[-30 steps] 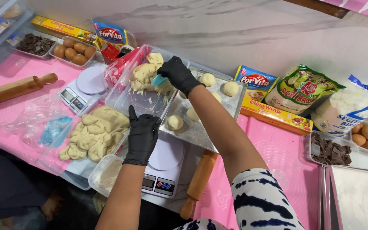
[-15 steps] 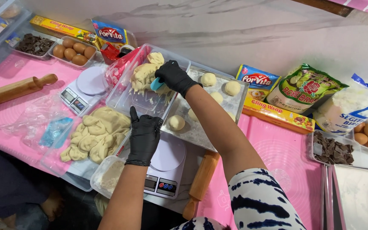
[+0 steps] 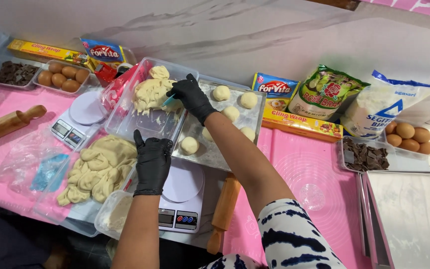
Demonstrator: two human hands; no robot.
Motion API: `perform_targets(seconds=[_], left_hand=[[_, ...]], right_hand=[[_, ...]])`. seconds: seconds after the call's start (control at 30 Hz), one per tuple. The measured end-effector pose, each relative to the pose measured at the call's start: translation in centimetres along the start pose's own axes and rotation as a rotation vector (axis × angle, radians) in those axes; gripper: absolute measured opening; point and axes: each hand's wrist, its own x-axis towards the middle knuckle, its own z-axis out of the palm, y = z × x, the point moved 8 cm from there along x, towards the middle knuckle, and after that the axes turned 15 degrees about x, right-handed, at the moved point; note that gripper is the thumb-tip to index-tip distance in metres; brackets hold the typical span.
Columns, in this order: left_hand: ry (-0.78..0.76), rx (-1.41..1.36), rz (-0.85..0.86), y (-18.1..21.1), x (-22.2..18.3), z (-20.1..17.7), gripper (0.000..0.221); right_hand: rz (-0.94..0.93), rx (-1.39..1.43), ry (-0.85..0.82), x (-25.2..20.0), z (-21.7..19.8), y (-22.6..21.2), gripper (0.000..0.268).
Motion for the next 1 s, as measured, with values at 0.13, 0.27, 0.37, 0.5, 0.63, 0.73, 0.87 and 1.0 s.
perform_targets(seconds=[0.13, 0.27, 0.37, 0.5, 0.63, 0.73, 0.87, 1.0], left_hand=[[-0.002, -0.014, 0.011, 0.5, 0.4, -1.4, 0.009], [0.001, 0.061, 0.041, 0.5, 0.3, -1.3, 0.009], [0.001, 0.056, 0.056, -0.1, -0.4, 0.0, 0.010], [0.015, 0.063, 0.090, 0.4, -0.5, -1.3, 0.015], [0.071, 0.062, 0.049, 0.9, -0.2, -2.0, 0.013], [0.081, 0.065, 0.033, 1.3, -0.2, -2.9, 0.018], [0.092, 0.079, 0.018, 1.9, 0.0, -3.5, 0.014], [0.125, 0.147, -0.030, 3.3, 1.5, -6.0, 0.010]], right_hand=[[0.747, 0.294, 0.070, 0.8, -7.1, 0.2, 0.018], [0.905, 0.873, 0.706, -2.7, -16.3, 1.0, 0.021], [0.787, 1.269, 1.029, -6.3, -25.4, -5.4, 0.029], [0.793, 1.518, 1.227, -15.3, -33.0, -9.0, 0.038], [0.841, 1.581, 1.247, -25.4, -35.3, -7.1, 0.037], [0.818, 1.723, 1.448, -31.4, -35.1, -6.4, 0.032], [0.847, 1.812, 1.522, -34.1, -33.6, -5.7, 0.034], [0.905, 1.856, 1.448, -30.3, -33.7, -8.9, 0.035]])
